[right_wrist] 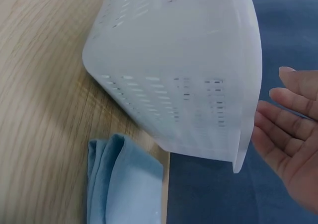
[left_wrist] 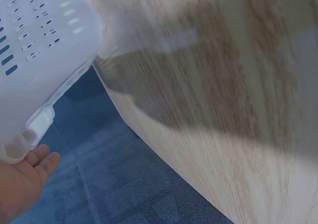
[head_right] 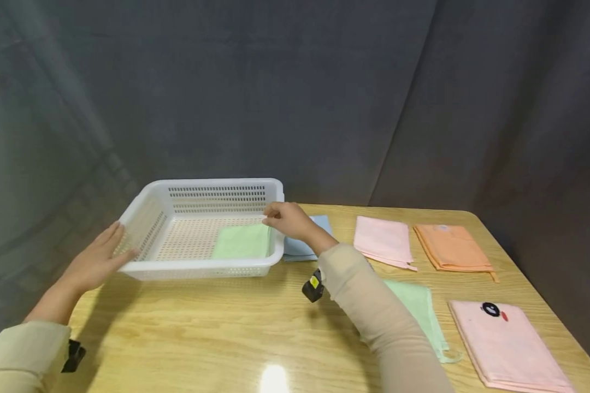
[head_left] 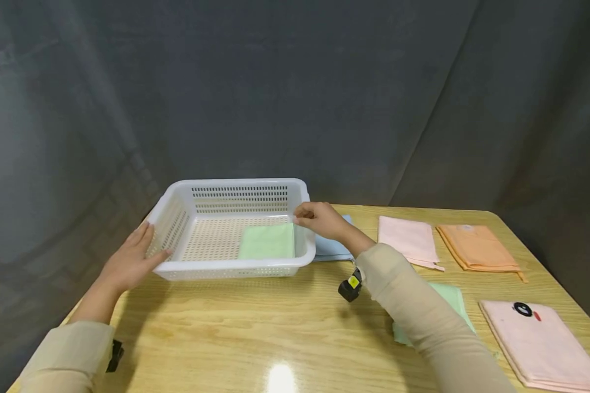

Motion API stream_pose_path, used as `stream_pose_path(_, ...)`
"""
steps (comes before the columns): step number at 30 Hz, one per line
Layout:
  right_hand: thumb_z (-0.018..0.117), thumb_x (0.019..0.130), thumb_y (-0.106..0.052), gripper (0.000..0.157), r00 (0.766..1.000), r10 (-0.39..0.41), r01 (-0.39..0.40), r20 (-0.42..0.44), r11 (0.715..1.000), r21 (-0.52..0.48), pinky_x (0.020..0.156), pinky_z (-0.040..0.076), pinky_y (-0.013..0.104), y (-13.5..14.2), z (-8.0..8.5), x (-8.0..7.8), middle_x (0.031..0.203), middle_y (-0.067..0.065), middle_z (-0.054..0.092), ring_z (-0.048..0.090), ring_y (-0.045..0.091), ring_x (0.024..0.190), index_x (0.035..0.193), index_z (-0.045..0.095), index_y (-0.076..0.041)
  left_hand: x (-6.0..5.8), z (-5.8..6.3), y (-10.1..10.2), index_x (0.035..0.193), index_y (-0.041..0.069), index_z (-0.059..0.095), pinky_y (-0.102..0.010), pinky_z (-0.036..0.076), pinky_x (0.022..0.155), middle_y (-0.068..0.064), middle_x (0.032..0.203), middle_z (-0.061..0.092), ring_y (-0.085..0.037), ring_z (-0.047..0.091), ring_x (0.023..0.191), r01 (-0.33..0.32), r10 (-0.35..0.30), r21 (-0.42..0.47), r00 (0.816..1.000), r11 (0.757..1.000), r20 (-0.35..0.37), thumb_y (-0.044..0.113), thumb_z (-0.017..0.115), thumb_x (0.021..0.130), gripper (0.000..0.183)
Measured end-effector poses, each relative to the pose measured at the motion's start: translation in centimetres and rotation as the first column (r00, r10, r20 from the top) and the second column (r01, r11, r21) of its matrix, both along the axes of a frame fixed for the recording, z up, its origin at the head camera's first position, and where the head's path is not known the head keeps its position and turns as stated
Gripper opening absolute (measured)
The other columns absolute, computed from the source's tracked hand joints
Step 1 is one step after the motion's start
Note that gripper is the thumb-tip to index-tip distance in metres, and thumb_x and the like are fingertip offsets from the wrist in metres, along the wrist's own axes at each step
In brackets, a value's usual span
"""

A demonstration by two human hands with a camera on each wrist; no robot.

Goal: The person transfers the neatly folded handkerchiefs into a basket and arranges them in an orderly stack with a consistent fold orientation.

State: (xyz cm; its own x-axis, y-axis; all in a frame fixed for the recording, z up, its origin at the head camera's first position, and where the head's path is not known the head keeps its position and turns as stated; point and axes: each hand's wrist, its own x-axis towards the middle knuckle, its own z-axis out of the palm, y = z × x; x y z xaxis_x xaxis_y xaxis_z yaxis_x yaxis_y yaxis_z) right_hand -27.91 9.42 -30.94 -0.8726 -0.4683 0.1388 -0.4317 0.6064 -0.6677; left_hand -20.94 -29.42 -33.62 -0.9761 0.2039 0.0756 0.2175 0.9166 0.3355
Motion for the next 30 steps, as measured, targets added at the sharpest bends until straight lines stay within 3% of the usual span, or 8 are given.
stream_pose_path(9, 0.054, 0.086, -0.018, 0.028, 1.0, -0.024, 0.023, -0.006, 0.998, -0.053, 0.076, 0.044, 0.034, 1.4, -0.3, 0.0, 0.099, 0.01, 0.059, 0.054, 0.022, 0.091, 0.107, 0.057, 0.001, 0.0, -0.1, -0.1, 0.134, -0.01, 0.001, -0.061, 0.012, 0.09, -0.025, 0.14, -0.005, -0.042, -0.002, 0.125, -0.008, 0.008, -0.007, 1.0, 1.0, -0.005, 0.047, 0.036, 0.088, 0.081)
stream_pose_path(15, 0.055, 0.085, -0.019, 0.025, 0.999, -0.045, 0.045, -0.002, 0.996, -0.076, 0.074, 0.045, 0.035, 2.8, -0.6, 0.4, 0.098, 0.01, 0.059, 0.055, 0.023, 0.089, 0.103, 0.058, -0.002, -0.1, -0.2, 0.0, 0.133, -0.01, 0.001, -0.06, 0.011, 0.091, -0.025, 0.139, -0.004, -0.04, -0.004, 0.125, -0.004, 0.004, -0.006, 1.0, 1.0, 0.002, 0.047, 0.035, 0.088, 0.081)
stream_pose_path(30, 0.054, 0.085, -0.018, 0.029, 0.994, -0.109, 0.11, 0.008, 0.992, -0.065, 0.072, 0.045, 0.036, 5.5, -1.5, 0.9, 0.096, 0.011, 0.059, 0.055, 0.024, 0.086, 0.107, 0.056, 0.0, 0.0, 0.0, 0.0, 0.133, -0.011, 0.002, -0.059, 0.012, 0.091, -0.026, 0.139, -0.003, -0.039, -0.004, 0.126, -0.003, 0.003, -0.014, 1.0, 1.0, -0.013, 0.048, 0.035, 0.088, 0.081)
